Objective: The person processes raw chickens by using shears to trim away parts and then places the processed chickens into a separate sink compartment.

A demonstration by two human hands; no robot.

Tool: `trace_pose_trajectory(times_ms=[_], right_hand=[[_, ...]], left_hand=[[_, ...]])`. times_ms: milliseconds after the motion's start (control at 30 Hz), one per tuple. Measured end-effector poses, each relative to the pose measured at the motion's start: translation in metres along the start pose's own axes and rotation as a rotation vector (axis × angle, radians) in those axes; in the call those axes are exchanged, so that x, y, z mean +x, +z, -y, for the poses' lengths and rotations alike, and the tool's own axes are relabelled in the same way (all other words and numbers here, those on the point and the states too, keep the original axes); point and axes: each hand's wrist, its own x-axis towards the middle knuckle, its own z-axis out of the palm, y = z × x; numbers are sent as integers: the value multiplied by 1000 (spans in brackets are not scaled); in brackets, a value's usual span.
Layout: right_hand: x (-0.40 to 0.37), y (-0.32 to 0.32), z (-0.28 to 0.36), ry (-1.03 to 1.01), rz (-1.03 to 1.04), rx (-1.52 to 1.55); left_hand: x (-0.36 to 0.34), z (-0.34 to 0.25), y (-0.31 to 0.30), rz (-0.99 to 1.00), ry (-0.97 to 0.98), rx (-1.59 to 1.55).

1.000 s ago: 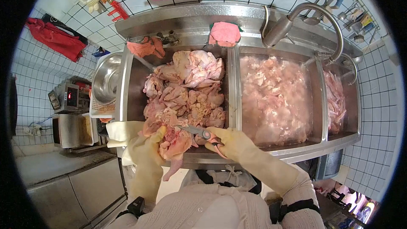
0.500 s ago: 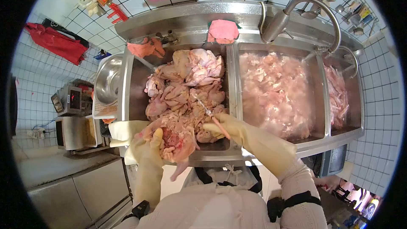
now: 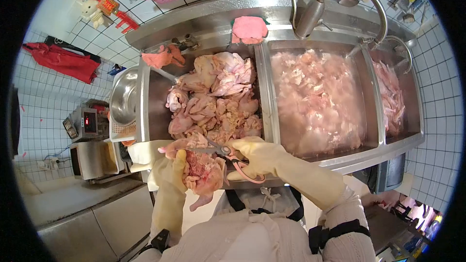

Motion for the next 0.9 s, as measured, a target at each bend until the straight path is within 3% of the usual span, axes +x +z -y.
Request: trace_pose_trajectory(times_ms=[67,100,133,200,300,433,500,533,600,633,667,700,733,767,800,867,900], right_hand=[[2,-3,2,-80,-82,-167],[18,7,-5,321,-22,377],[14,6,-8,321,-21,382],[5,1,-14,-219,-179,-188],[3,4,-15,-216,-228,-319],[3,0,-8,-194,-200,-215],[3,15,-15,-129,-294,-126],[2,18,-12,-131,-293,-127],[4,27,-2,32,-291,88],[7,31,-1,-5,-335,129],[13,31,0,-10,-330,129],[20,29,2,294,-267,630],[27,28,1,606,-184,1125],[35,31,-15,483,-274,1221],[42,36,-39,481,-270,1218],[48,44,-75,216,-119,1054],[19,-8,-15,190,-68,91]], left_hand=[[-7,-22,17,4,39,123],[-10,-30,23,4,83,239],[-11,-30,24,3,79,243],[-11,-31,26,-60,-60,105],[-9,-30,17,-57,-44,212],[-11,-30,15,36,-20,200],[-5,-10,-3,93,326,738],[-5,-16,3,90,326,738],[-7,-33,17,-24,-82,449],[-4,-24,11,-30,-81,448],[2,-10,2,-30,208,675],[5,0,-8,-28,500,898],[5,-1,-11,-33,497,900],[7,-2,-12,-52,646,1044],[10,-4,-14,-73,798,1187],[10,-15,-16,-42,757,1203],[9,-18,-16,-5,721,1214]])
